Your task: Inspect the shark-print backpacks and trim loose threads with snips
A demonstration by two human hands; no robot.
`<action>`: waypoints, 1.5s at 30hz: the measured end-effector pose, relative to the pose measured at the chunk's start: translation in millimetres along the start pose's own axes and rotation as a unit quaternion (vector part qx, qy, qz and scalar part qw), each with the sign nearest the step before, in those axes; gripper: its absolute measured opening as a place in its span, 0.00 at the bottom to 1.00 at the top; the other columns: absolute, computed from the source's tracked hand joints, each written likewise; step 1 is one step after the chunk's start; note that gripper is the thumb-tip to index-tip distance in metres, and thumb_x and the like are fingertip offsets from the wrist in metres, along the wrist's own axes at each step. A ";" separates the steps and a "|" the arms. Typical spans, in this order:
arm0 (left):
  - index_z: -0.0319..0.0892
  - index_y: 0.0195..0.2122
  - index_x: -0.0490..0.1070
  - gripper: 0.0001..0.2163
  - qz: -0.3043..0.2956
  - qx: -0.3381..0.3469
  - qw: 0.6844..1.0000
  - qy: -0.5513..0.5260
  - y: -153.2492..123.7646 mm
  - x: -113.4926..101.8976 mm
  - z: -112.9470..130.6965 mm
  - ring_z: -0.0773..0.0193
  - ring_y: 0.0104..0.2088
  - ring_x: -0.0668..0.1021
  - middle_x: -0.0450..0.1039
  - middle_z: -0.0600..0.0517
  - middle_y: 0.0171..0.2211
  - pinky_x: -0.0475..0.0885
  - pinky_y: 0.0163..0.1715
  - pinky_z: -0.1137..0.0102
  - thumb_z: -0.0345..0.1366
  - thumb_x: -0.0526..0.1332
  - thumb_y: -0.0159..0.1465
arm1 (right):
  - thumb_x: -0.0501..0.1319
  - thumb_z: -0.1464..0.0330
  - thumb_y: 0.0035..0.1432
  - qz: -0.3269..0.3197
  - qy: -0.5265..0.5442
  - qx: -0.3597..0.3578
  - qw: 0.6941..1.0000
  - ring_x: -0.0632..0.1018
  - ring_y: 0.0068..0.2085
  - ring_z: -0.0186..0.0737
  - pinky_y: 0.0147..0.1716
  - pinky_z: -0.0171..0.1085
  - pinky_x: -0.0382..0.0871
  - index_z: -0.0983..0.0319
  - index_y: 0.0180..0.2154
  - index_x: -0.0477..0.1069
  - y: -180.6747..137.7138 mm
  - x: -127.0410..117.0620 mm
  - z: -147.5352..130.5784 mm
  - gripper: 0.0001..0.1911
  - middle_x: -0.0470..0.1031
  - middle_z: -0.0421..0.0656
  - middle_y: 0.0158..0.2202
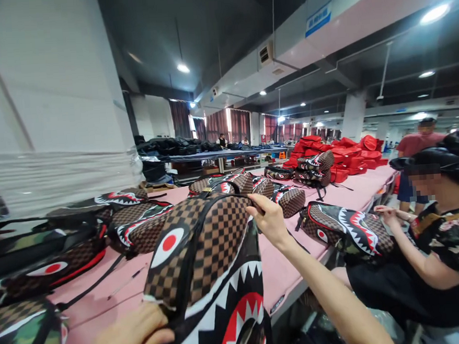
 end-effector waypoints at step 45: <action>0.38 0.27 0.66 0.22 -0.256 -0.525 0.715 -0.385 -152.1 0.4 47.1 0.62 0.28 0.76 0.72 0.48 0.24 0.70 0.30 0.67 0.52 0.45 0.63 | 0.54 0.69 0.58 -0.508 0.036 -0.249 0.824 0.62 0.20 0.29 0.19 0.35 0.44 0.61 0.23 0.63 -209.6 117.9 -136.7 0.11 0.64 0.37 0.23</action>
Point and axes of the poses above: each hand's wrist, its own y-axis towards the middle knuckle, its own x-axis out of the palm, z = x × y, the point moved 7 cm from there along y, towards the middle knuckle
